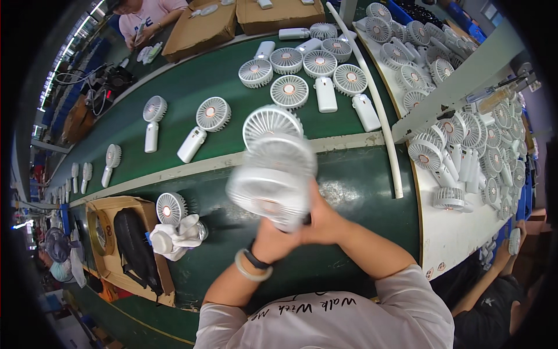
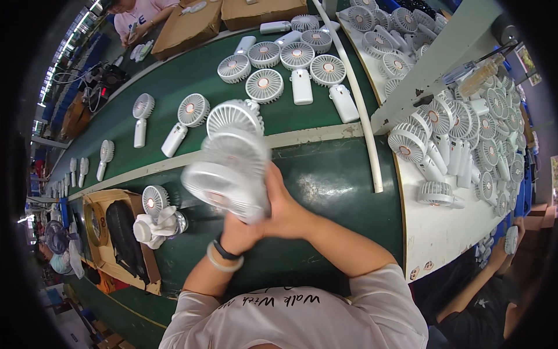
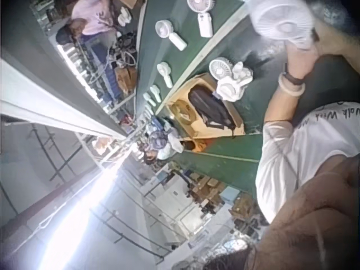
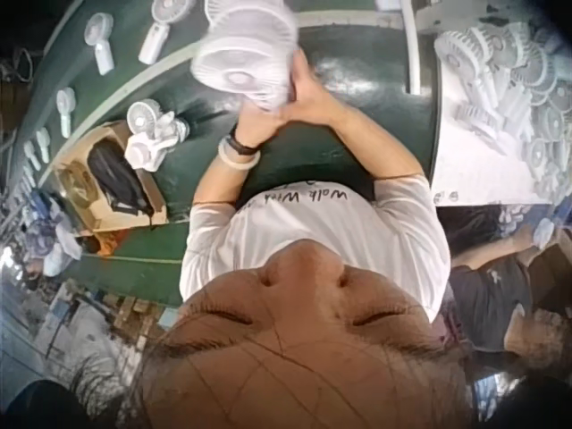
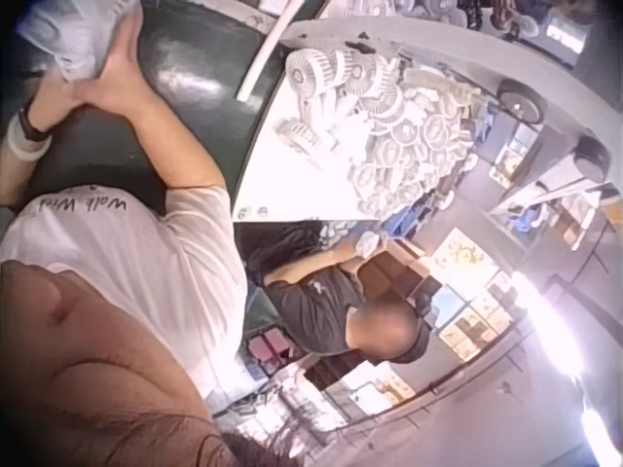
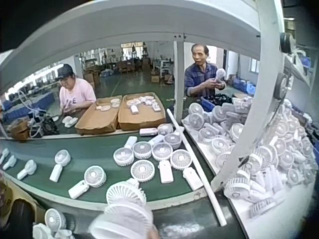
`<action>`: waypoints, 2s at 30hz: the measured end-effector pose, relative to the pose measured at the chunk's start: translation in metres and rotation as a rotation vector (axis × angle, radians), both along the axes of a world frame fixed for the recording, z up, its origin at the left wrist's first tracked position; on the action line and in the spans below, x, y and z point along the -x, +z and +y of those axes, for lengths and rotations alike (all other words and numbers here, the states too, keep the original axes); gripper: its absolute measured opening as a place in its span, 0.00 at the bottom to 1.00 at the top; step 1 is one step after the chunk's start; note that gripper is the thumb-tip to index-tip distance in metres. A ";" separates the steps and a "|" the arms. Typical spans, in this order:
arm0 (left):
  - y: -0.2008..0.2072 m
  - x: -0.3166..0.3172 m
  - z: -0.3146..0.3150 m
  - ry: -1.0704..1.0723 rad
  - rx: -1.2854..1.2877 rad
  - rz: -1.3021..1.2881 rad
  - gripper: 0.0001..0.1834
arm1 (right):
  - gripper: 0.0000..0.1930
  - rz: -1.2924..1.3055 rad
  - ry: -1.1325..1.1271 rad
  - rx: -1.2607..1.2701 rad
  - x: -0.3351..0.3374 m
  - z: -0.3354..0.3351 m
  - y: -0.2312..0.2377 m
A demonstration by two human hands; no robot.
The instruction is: The person assembles white handheld fans on a green workbench. They pick up fan heads and cylindrical battery bases, connect them, and test the units by pressing buttons to spin the blades. The person handles the fans one at a time, occasionally stacking completed units before placing them into a blue bin.
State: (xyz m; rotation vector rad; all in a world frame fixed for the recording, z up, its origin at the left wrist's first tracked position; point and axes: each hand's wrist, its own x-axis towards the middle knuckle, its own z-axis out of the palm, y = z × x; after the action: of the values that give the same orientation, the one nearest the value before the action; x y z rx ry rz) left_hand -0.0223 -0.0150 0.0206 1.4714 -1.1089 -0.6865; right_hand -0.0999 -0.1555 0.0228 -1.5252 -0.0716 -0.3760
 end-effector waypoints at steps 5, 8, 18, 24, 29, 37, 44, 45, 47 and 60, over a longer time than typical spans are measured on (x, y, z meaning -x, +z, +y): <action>0.025 0.071 -0.011 -0.102 0.027 -0.265 0.44 | 0.53 0.071 -0.075 0.382 0.086 -0.019 0.002; 0.059 0.031 -0.041 -0.586 0.013 -0.194 0.46 | 0.56 -0.058 -0.068 -0.693 0.121 -0.033 0.031; -0.028 -0.123 -0.138 0.570 -0.485 -1.142 0.29 | 0.51 -0.459 0.114 -1.155 0.163 -0.053 0.043; -0.007 -0.117 -0.108 0.433 -0.075 -0.409 0.26 | 0.43 -0.497 -0.070 -0.998 0.226 -0.085 0.072; 0.029 -0.024 -0.052 -0.139 0.320 1.104 0.25 | 0.21 -0.304 -1.279 -0.575 0.320 -0.173 0.071; 0.022 0.013 -0.025 -0.230 0.350 1.418 0.25 | 0.24 0.310 -1.528 -0.629 0.392 -0.255 -0.005; 0.012 0.000 -0.013 -0.148 0.430 1.387 0.24 | 0.44 0.487 -1.433 -0.509 0.415 -0.248 0.000; 0.011 -0.002 -0.012 -0.077 0.413 1.291 0.24 | 0.44 0.496 -1.449 -0.482 0.415 -0.247 -0.001; 0.008 -0.002 -0.007 0.056 0.371 1.097 0.25 | 0.45 0.511 -1.486 -0.432 0.415 -0.241 -0.006; -0.021 -0.027 0.004 0.230 0.288 0.936 0.25 | 0.21 1.401 -1.345 1.260 0.275 -0.125 0.088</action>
State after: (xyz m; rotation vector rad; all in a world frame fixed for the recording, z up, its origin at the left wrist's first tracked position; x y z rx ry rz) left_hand 0.0043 -0.0109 0.0000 0.8337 -0.2863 -0.8705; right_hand -0.3749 -0.2808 0.1104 -2.5357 2.2638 -0.1623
